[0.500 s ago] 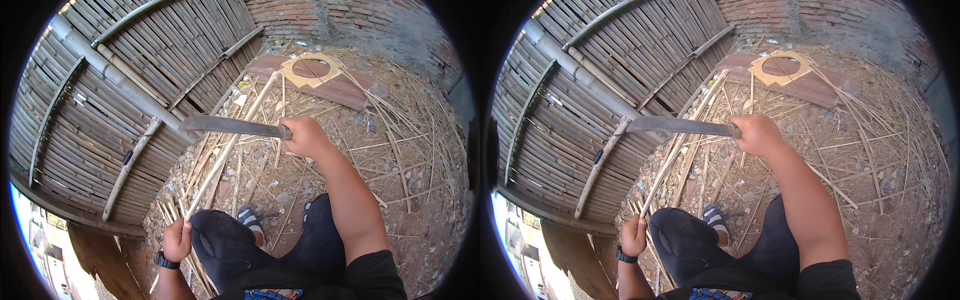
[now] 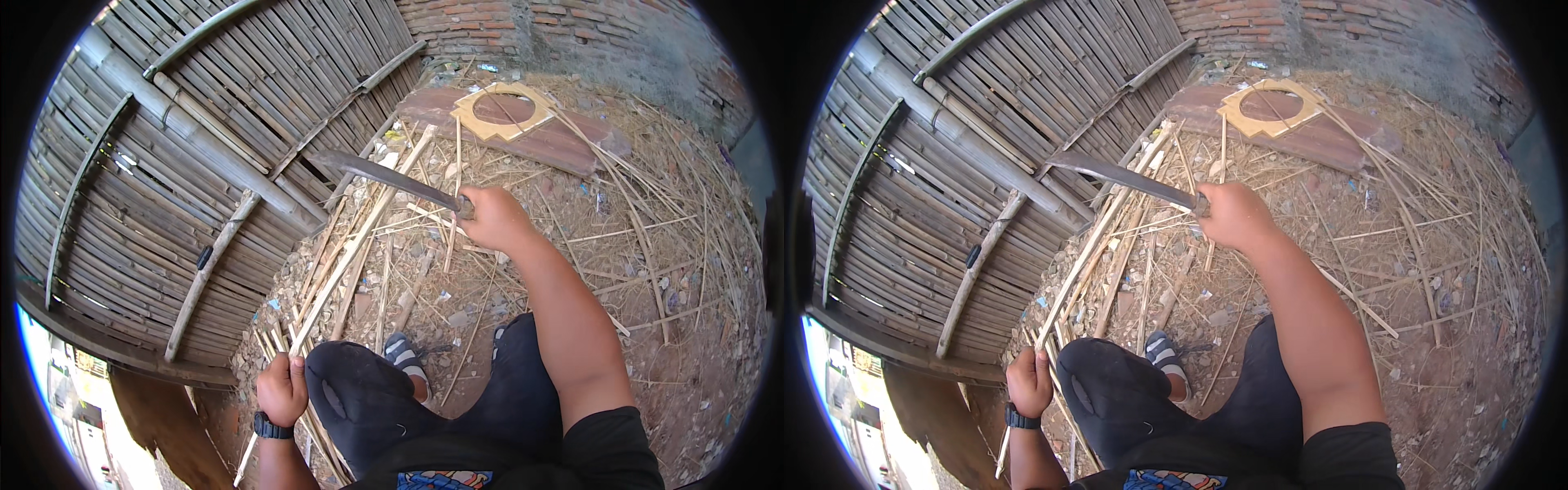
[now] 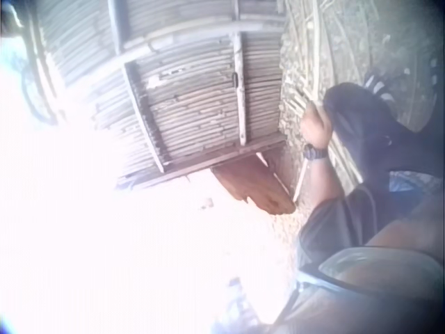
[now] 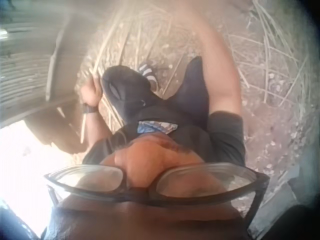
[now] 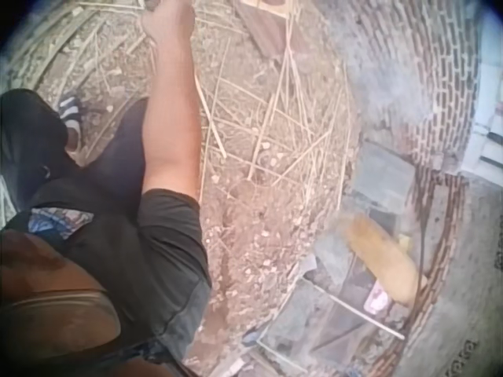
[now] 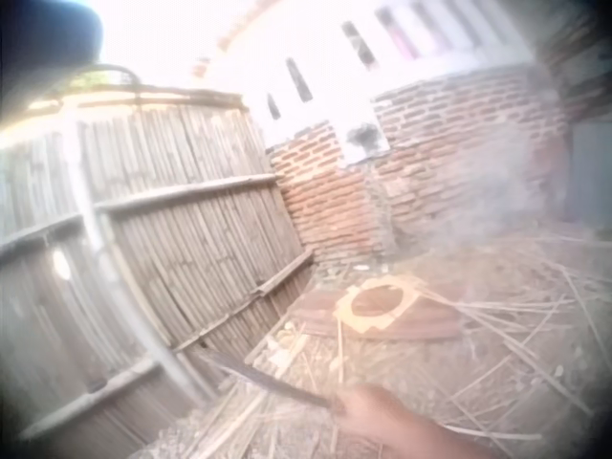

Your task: The person splits bamboo strips into thinner pieces using a machete. They hold the bamboo with one hand and repeatedly strike it with the machete to separate the layers, then gather the resulting strips.

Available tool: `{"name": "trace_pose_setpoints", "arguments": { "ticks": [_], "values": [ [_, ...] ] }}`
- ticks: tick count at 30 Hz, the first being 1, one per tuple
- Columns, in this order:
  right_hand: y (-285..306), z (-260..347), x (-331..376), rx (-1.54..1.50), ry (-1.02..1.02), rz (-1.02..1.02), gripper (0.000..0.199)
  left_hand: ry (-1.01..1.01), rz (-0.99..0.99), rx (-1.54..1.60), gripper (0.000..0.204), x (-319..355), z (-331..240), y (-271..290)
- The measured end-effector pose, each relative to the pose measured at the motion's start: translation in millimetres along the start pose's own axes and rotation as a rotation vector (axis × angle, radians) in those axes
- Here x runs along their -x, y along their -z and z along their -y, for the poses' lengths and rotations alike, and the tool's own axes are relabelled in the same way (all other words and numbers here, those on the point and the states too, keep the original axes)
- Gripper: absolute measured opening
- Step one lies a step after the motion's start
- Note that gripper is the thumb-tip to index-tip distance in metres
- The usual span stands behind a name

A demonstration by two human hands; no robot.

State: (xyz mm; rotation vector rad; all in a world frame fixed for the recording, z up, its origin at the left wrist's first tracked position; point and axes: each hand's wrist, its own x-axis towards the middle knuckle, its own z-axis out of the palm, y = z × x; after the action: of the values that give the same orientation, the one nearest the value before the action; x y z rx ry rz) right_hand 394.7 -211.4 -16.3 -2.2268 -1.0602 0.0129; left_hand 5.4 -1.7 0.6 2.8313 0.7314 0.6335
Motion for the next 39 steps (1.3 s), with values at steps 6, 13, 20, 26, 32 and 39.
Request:
{"name": "trace_pose_setpoints", "arguments": {
  "ticks": [6, 13, 20, 26, 32, 39],
  "values": [
    [-13.9, 20.1, 13.7, 0.135, 0.341, 0.042, 0.027, 0.074, 0.146, 0.314, 0.042, 0.3, -3.3, -8.5],
    [-4.1, 6.9, 6.4, 0.066, 0.247, -0.141, 0.024, 0.127, 0.218, 0.403, 0.044, 2.9, 5.4, -3.9],
    [-22.7, 40.9, 19.8, 0.144, 0.398, 0.050, 0.025, 0.196, 0.304, 0.569, 0.044, -5.5, -7.8, -10.0],
    [-8.4, 9.4, 3.2, 0.086, 0.215, -0.052, 0.023, 0.274, 0.411, 0.724, 0.044, -5.3, 9.6, -7.0],
    [-19.2, 16.7, 8.9, 0.147, 0.317, 0.019, 0.023, 0.295, 0.399, 0.718, 0.045, 1.2, 11.7, -13.4],
    [-9.4, -3.1, 2.1, 0.074, 0.234, -0.125, 0.030, 0.207, 0.364, 0.609, 0.045, 6.7, 8.6, -6.3]
  ]
}}
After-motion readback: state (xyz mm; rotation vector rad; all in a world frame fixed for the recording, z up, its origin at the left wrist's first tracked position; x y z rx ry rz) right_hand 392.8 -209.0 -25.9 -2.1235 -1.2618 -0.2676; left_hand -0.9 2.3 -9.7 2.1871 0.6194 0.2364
